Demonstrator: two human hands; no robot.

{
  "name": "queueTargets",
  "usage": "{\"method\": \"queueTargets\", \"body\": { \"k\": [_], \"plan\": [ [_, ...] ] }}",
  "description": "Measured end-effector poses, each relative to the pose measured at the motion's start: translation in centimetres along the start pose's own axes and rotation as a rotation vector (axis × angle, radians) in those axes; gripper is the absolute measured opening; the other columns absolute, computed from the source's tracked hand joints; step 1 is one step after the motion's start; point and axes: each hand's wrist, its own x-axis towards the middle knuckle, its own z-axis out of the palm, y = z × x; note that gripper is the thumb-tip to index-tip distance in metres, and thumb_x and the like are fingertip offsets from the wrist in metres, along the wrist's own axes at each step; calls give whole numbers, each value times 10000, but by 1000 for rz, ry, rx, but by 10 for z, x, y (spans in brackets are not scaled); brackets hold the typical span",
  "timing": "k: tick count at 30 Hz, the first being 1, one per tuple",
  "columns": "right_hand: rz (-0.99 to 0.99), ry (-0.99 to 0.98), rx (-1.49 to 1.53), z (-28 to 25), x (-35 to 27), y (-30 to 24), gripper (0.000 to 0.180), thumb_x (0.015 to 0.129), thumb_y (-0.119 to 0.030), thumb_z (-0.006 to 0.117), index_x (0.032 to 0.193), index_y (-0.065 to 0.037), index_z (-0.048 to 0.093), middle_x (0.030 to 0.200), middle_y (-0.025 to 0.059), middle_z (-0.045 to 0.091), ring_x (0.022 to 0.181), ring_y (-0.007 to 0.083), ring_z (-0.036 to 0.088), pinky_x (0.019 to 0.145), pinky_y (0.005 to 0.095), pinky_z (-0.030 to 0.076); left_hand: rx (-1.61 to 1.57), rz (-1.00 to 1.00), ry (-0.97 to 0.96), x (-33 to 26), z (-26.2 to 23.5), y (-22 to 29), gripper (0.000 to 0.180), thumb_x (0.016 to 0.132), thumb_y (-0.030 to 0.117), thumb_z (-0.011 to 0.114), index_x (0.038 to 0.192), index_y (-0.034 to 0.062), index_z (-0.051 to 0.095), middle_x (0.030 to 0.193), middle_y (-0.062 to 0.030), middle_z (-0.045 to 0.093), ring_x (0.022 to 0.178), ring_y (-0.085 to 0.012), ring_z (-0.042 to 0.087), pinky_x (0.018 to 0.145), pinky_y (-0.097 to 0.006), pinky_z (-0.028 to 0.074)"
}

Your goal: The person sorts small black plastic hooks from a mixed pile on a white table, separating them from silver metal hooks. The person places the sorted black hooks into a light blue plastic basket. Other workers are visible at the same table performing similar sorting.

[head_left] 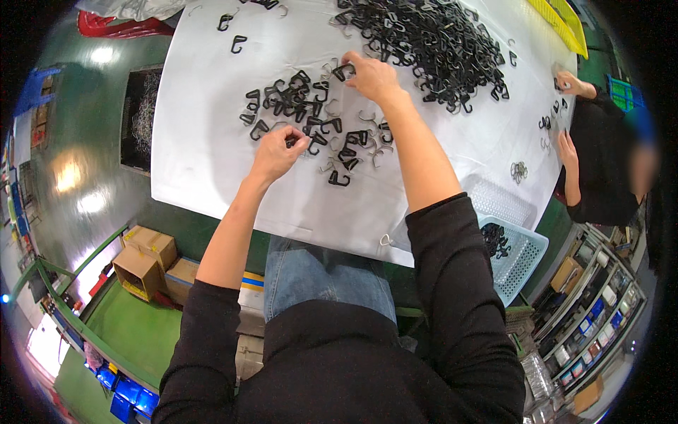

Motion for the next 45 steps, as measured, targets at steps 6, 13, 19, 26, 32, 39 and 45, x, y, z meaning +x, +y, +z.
{"method": "queueTargets", "body": {
  "k": [6,13,19,26,32,39,45],
  "plan": [
    [89,-254,-80,-19,3,7,351,663,-274,726,919,-65,609,898,122,646,859,284,615,722,380,480,-691,-440,-235,-20,-21,4,140,819,215,613,805,79,582,659,34,494,507,-13,345,404,-160,245],
    [512,-65,642,-32,-90,48,264,703,-280,732,750,-38,639,617,5,542,499,68,440,415,232,319,-940,-460,-426,-34,4,32,183,838,250,586,797,76,545,647,46,435,508,-17,335,381,-147,215],
    [822,136,1376,-55,-241,67,244,750,-267,715,730,-55,596,609,-41,486,480,31,372,399,192,240,-951,-428,-677,-37,99,109,181,847,236,575,810,62,545,674,28,448,529,-31,362,393,-157,245],
    [982,594,913,-51,-374,54,276,732,-265,687,789,3,651,683,104,636,628,146,564,606,284,435,-879,-344,-625,-69,199,203,162,849,202,563,860,41,547,737,5,488,546,-38,381,397,-163,253],
    [1393,809,1140,-32,-459,80,201,810,-242,642,749,-68,560,557,-55,438,436,29,375,372,198,228,-568,-312,-851,-116,295,233,207,830,224,579,908,32,569,792,-12,529,549,-35,367,416,-170,261],
    [1380,908,1170,-21,-492,81,191,801,-228,647,775,-48,588,596,-32,503,481,46,441,414,193,311,-42,60,-722,-113,360,212,392,839,250,524,1115,-29,537,1023,-154,598,870,-249,589,783,-328,449],
    [1241,589,715,10,-518,123,263,755,-224,676,886,2,645,776,58,650,701,134,590,659,256,447,-28,274,-803,-107,320,222,306,813,196,532,1062,32,604,1064,-172,601,1019,-272,566,871,-314,425]
  ]
}}
